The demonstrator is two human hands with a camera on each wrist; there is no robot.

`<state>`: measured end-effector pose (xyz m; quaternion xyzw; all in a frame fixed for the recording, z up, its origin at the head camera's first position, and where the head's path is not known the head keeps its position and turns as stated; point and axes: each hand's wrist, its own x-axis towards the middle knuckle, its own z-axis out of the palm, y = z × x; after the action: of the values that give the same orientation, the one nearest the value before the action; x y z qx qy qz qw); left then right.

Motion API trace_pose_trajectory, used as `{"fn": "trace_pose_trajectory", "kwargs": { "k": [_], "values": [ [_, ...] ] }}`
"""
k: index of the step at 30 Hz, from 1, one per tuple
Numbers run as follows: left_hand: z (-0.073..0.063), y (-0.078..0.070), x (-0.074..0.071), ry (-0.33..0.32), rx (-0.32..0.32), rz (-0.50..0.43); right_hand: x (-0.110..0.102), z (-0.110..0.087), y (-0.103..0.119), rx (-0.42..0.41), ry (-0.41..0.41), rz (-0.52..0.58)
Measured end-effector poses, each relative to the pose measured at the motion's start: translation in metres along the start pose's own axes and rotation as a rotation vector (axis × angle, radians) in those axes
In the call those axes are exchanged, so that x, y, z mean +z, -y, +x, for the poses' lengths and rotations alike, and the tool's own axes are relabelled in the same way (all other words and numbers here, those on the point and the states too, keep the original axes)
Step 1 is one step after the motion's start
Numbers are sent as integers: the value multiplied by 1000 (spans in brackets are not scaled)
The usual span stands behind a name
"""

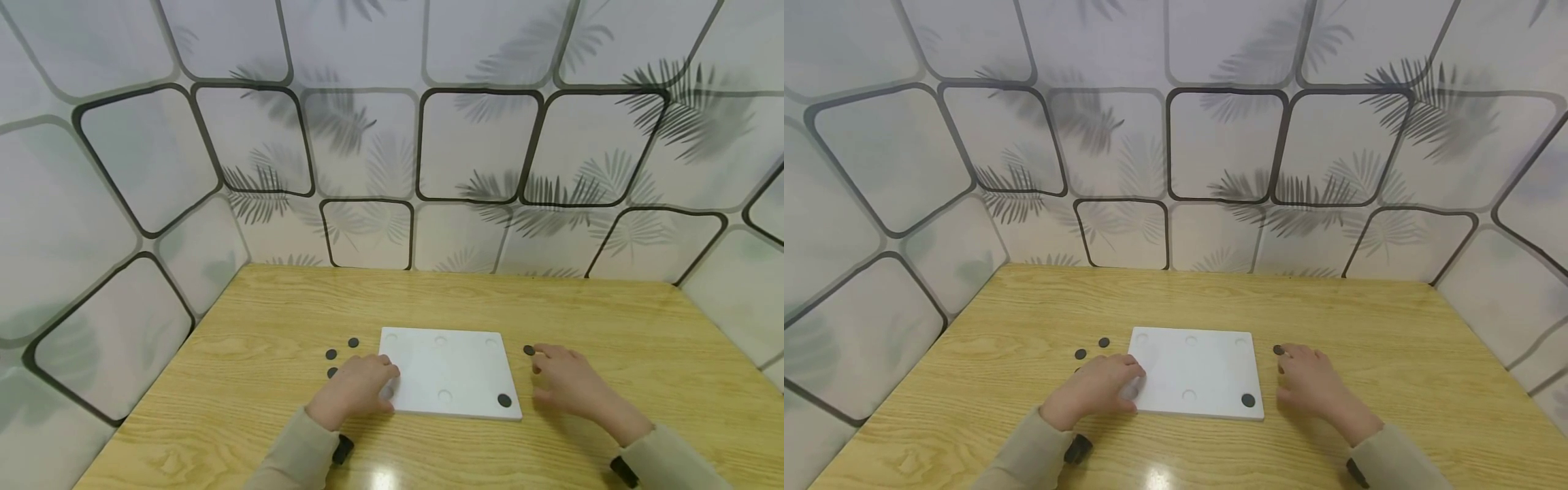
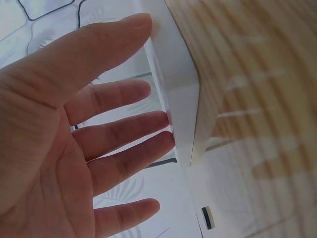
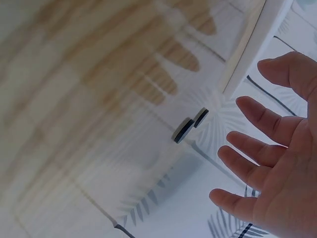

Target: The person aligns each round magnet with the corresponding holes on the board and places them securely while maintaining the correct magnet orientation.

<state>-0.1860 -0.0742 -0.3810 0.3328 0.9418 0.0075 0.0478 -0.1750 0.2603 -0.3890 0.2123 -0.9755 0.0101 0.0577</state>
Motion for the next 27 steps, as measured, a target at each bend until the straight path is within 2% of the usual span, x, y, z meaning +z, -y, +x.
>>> {"fn": "trace_pose_trajectory", "kwargs": {
  "k": [16, 22, 27],
  "values": [
    [-1, 0, -2, -7, 15, 2, -2, -2, -15, 27, 16, 54],
    [0, 0, -1, 5, 8, 6, -1, -1, -21, 18, -6, 69],
    [0, 1, -1, 3, 9, 6, 0, 2, -26, 13, 11, 76]
  ]
}}
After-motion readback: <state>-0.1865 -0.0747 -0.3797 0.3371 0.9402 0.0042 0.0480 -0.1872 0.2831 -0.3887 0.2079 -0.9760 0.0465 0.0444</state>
